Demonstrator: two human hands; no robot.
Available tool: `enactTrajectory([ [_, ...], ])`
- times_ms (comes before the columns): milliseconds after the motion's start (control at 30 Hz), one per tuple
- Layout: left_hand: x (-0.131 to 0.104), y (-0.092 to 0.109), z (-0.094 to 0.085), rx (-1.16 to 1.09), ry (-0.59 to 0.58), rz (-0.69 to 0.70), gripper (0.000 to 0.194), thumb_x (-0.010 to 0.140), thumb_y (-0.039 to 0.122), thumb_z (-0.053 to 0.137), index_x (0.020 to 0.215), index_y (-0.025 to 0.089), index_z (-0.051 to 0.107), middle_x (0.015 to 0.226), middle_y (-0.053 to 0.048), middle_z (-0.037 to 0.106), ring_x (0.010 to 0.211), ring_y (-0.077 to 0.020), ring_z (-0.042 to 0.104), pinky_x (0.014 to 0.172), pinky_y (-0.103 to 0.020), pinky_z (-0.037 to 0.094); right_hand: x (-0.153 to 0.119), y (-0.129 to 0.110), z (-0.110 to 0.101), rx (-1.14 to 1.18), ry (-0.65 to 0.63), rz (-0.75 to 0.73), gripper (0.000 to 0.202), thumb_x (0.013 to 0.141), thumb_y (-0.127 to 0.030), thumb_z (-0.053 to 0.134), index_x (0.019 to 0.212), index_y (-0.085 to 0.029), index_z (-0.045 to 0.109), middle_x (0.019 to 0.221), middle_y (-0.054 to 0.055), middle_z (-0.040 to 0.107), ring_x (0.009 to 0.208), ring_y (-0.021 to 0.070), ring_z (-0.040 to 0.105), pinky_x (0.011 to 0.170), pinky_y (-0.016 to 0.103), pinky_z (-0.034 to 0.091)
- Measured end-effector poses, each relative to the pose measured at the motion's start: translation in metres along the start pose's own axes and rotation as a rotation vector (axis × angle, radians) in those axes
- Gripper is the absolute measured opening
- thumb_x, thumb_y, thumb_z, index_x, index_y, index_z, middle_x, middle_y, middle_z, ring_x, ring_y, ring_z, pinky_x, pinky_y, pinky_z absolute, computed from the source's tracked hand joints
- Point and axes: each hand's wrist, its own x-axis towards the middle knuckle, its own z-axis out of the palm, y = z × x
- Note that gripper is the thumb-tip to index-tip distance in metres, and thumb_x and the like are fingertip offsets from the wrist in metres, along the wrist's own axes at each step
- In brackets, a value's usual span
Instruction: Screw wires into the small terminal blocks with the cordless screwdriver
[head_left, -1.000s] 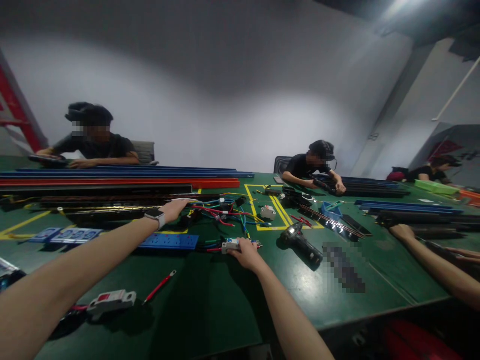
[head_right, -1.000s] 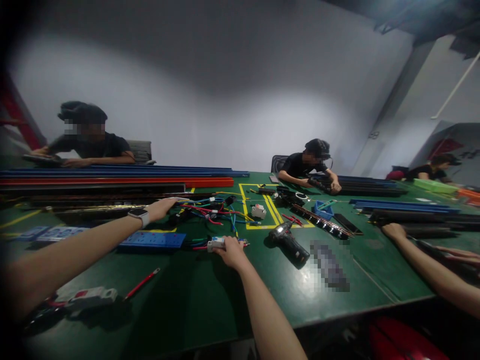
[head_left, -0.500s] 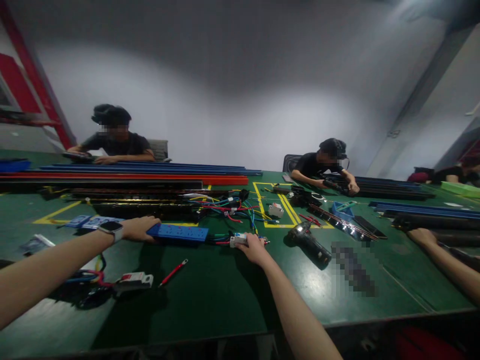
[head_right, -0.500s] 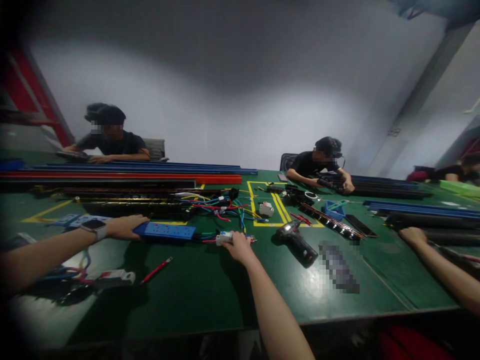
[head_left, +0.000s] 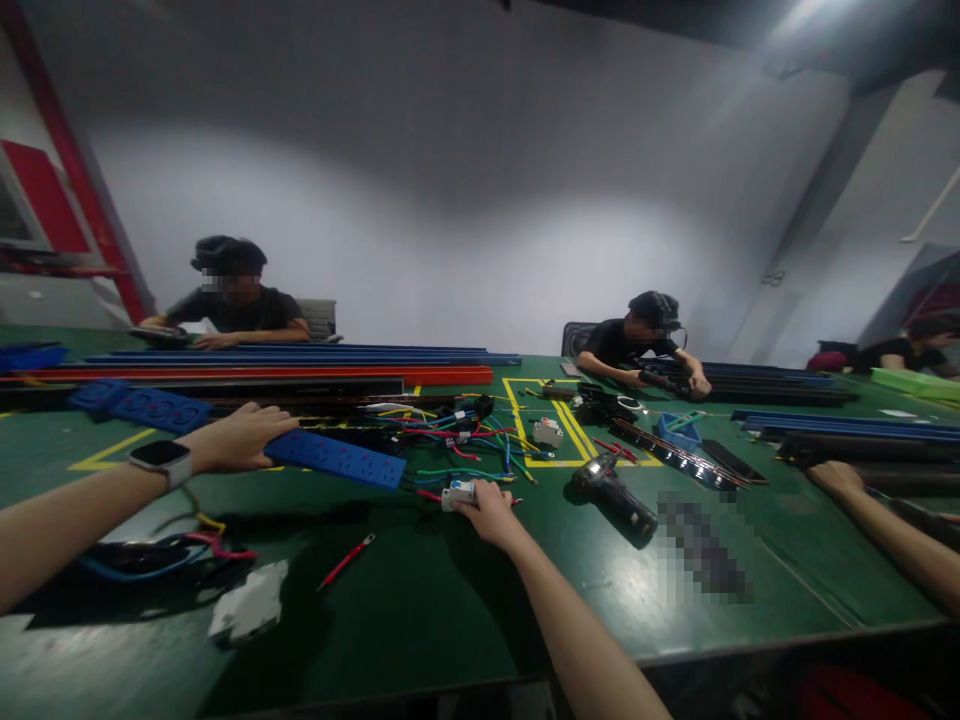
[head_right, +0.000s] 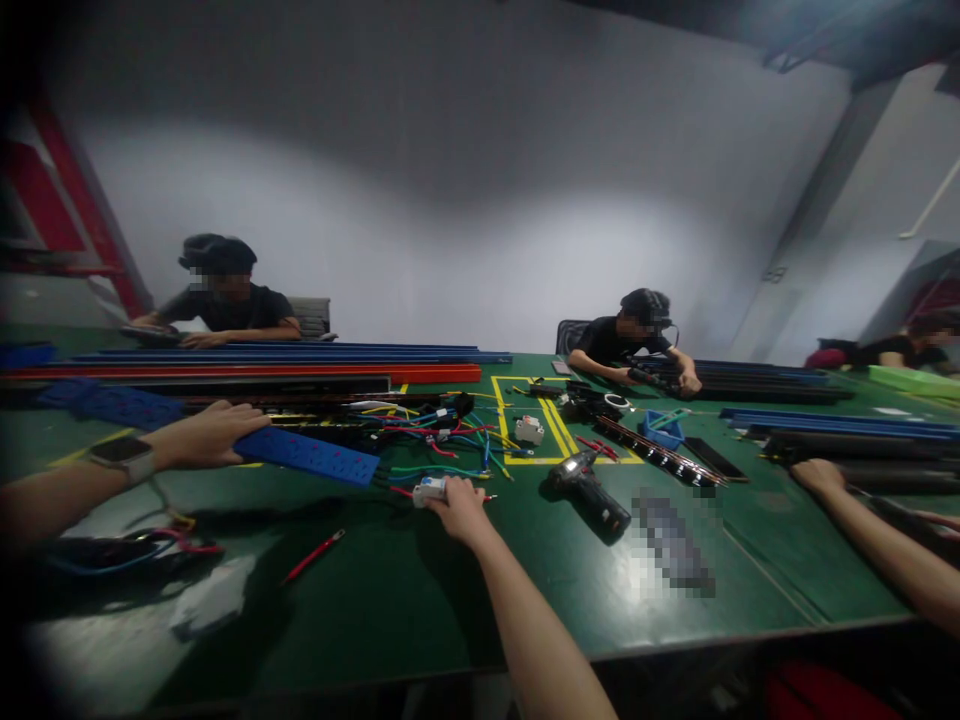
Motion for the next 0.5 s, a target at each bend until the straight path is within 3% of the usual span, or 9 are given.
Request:
enactTrajectory([
  [233, -0.025, -0.032, 0.001, 0.002, 0.048, -0.070, 0.057, 0.059, 0.037, 0.064, 0.114, 0.025, 0.061, 0.111, -0.005, 0.065, 0.105, -0.0234, 0.052, 0.105, -0.041, 0.028, 0.008, -0.025, 0.015, 0.073, 0.032, -0.012, 0.029, 0.094, -0.047, 0.051, 0.107, -0.023, 0.061, 0.113, 0.007, 0.065, 0.106, 0.0261, 0.053, 0.081, 0.033, 0.032],
  [367, -0.039, -0.017, -0.009, -0.130, 0.097, -0.190, 0.055, 0.058, 0.046, 0.065, 0.108, 0.024, 0.061, 0.109, -0.003, 0.066, 0.110, -0.0242, 0.052, 0.107, -0.042, 0.027, 0.015, -0.046, 0.029, 0.063, 0.037, -0.012, 0.029, 0.094, -0.048, 0.050, 0.107, -0.023, 0.059, 0.114, 0.009, 0.063, 0.105, 0.0269, 0.053, 0.083, 0.036, 0.033],
  [500, -0.052, 0.011, -0.023, -0.241, 0.273, -0.380, 0.051, 0.066, 0.055, 0.059, 0.107, 0.025, 0.059, 0.100, -0.002, 0.067, 0.117, -0.0256, 0.050, 0.108, -0.044, 0.024, 0.019, -0.068, 0.044, 0.060, 0.021, -0.018, 0.029, 0.094, -0.047, 0.051, 0.106, -0.022, 0.059, 0.115, 0.011, 0.062, 0.105, 0.0283, 0.053, 0.084, 0.039, 0.034],
])
